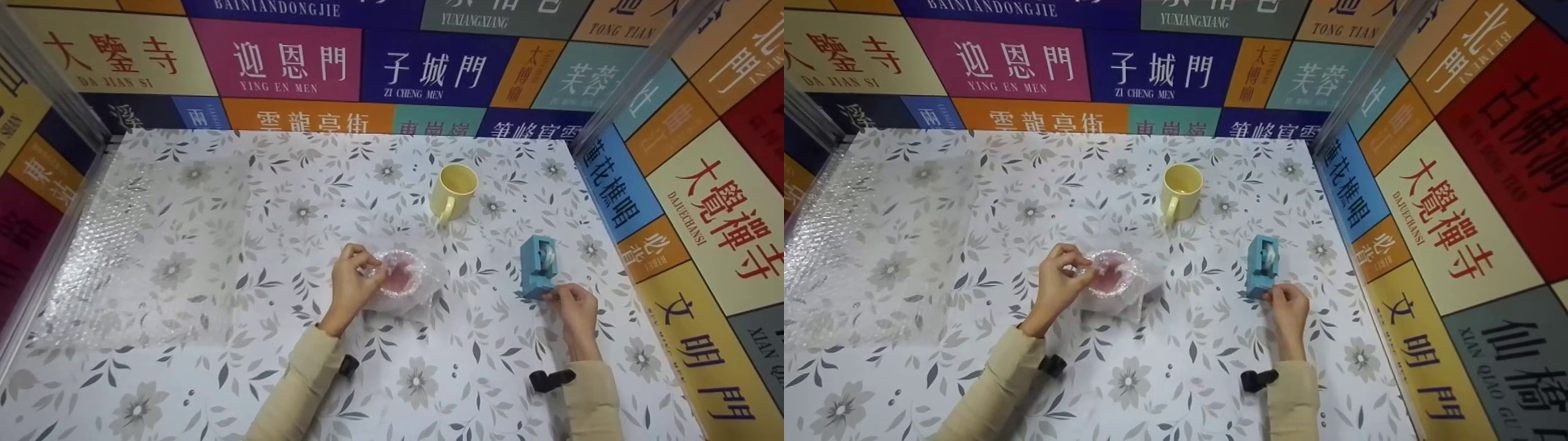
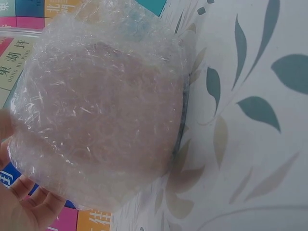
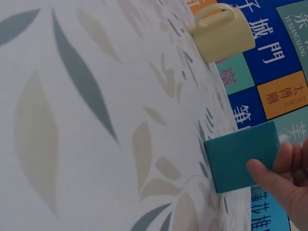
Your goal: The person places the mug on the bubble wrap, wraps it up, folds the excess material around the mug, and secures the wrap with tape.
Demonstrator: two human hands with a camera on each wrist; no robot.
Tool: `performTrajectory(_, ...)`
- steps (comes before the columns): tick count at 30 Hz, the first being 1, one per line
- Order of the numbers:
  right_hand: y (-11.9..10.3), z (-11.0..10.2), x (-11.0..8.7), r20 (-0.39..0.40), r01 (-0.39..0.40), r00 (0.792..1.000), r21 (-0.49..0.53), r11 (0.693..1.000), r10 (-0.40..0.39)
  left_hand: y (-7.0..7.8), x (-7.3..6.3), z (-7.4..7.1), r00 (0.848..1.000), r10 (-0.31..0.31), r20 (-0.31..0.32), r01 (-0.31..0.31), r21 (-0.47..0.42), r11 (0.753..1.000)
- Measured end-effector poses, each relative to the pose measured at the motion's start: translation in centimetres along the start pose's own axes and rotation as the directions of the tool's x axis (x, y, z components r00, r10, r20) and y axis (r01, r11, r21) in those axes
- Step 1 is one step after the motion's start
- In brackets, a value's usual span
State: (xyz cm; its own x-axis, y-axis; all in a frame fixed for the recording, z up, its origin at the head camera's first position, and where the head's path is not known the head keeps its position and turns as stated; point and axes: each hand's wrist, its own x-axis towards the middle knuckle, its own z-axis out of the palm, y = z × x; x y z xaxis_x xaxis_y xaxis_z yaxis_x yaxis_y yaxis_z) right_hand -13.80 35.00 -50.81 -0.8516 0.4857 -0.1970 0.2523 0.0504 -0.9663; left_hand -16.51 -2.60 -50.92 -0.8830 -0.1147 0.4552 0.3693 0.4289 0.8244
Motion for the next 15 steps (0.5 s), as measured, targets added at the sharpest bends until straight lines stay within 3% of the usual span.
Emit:
performTrajectory(6, 1.1, -0.2, -0.2, 0.026, 0.017, 0.999, 0.142, 0.99, -0.021, 0.0, 0.0, -0.3, 1.0, 0.026, 0.007, -0.025, -0.038, 0.999)
performTrajectory(9, 1.6, -0.3, -0.1, 0.03, 0.051, 0.998, 0.161, 0.986, -0.057, 0.1, 0.1, -0.5, 0.999, 0.03, 0.023, -0.028, -0.058, 0.998)
performTrajectory(12, 2.7, -0.3, 0.3, 0.046, 0.103, 0.993, 0.173, 0.98, -0.112, 0.1, 0.2, -0.7, 0.999, 0.007, 0.044, -0.003, -0.081, 0.997)
performTrajectory(15, 3.7, -0.4, 0.6, 0.051, 0.131, 0.988, 0.187, 0.974, -0.143, 0.0, 0.2, -0.7, 0.997, -0.057, 0.054, 0.062, -0.099, 0.993)
